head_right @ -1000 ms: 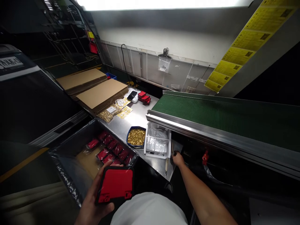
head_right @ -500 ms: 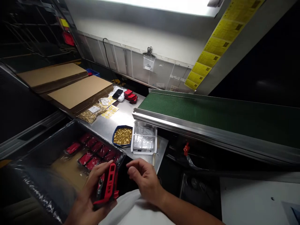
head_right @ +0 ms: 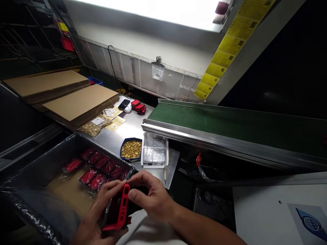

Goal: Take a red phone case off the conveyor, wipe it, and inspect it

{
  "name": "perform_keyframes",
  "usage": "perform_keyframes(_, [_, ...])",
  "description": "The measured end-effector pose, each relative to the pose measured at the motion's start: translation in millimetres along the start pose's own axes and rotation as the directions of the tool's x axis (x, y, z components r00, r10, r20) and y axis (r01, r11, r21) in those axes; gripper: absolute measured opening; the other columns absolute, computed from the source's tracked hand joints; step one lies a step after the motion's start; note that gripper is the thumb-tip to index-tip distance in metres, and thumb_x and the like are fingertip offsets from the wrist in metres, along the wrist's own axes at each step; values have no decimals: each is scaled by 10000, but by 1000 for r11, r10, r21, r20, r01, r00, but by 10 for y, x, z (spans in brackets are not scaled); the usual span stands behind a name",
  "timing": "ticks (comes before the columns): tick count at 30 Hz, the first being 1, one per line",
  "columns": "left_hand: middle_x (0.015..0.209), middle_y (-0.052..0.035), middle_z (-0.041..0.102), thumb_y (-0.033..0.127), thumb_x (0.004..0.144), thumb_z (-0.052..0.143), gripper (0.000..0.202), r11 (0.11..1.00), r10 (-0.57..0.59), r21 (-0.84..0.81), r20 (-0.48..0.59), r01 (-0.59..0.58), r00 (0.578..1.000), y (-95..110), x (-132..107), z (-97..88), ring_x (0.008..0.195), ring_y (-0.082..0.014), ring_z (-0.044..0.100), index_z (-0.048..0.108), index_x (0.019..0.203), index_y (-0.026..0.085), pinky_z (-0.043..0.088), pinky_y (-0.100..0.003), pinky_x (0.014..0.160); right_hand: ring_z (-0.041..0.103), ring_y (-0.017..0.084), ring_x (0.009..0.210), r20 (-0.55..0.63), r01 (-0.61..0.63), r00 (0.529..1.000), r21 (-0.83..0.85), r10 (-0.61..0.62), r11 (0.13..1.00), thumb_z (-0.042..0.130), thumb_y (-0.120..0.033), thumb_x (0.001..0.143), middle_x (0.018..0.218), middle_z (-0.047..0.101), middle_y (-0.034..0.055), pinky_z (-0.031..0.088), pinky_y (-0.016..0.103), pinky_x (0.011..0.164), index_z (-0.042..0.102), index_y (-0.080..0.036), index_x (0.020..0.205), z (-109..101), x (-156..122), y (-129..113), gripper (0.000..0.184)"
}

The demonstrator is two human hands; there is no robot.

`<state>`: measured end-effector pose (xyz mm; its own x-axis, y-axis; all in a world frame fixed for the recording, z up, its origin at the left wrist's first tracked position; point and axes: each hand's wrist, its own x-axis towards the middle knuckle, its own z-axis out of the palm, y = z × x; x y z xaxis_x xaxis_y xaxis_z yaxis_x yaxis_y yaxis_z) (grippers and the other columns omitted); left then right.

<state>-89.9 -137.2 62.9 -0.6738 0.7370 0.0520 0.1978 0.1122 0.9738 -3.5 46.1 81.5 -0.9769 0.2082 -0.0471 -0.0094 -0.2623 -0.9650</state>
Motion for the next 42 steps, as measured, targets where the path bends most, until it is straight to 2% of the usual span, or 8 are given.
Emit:
perform_keyframes(3, [1366,-88,444,104,648,770,852,998,34,43,69,-37,997,-1,-44,-48,1246,-351,555,500,1391,422,629,-410,913,610,172,1001,4,14,1000,-31,-14,999,803,-357,817,1080,649,84,484,302,930,639,-159,1154,49,-30,-5,424])
perform_keyframes(8, [1375,-86,404,174,702,782,778,997,-24,-75,78,30,997,25,-99,-57,1172,-316,605,490,1381,419,647,-366,853,608,138,931,-20,-67,998,14,67,998,652,-441,941,1040,645,71,506,255,836,640,-172,1127,123,-77,-14,327])
perform_keyframes(11, [1351,-66,457,287,691,827,743,997,-13,-81,-65,7,998,54,-121,1,1235,-293,560,501,1349,395,603,-322,934,563,229,1198,128,4,992,-78,6,997,840,-426,767,1292,580,108,448,381,1089,513,-215,1363,161,-112,-42,712])
perform_keyframes(14, [1343,-36,492,383,716,820,724,998,-55,-43,-139,49,989,76,-155,29,1212,-252,560,480,1355,411,566,-312,972,542,259,1262,160,53,987,-140,-31,989,931,-305,635,1370,531,125,431,426,1130,409,-235,1459,197,-125,-25,978])
perform_keyframes(19, [1485,-25,442,548,798,712,678,1000,-22,-3,-149,22,989,122,-244,-80,1409,-287,401,475,1412,382,419,-346,1149,573,259,1224,75,64,996,-132,-54,989,957,-312,582,1327,548,110,449,435,1117,485,-247,1404,195,-95,72,950])
perform_keyframes(24, [1187,26,580,323,903,635,98,998,-44,40,-236,55,971,221,-253,-93,1123,-117,594,674,985,360,486,-141,947,559,235,1192,58,259,966,-314,-253,914,964,-309,569,1315,516,94,462,379,1092,444,-268,1433,151,-88,101,1010])
perform_keyframes(35, [882,76,660,250,870,636,56,983,-11,178,-187,45,982,302,-164,27,873,-78,653,610,835,284,474,-122,813,491,222,1276,82,338,929,-583,-360,739,864,-226,681,1363,474,87,442,339,1128,406,-252,1453,143,-85,46,898])
perform_keyframes(42, [817,65,650,271,883,624,79,989,-67,124,-131,84,989,321,-135,-5,772,-91,640,619,804,269,496,-146,722,507,203,1250,82,337,930,-576,-358,745,900,-304,670,1327,509,78,445,318,1119,429,-252,1432,105,-85,46,898])
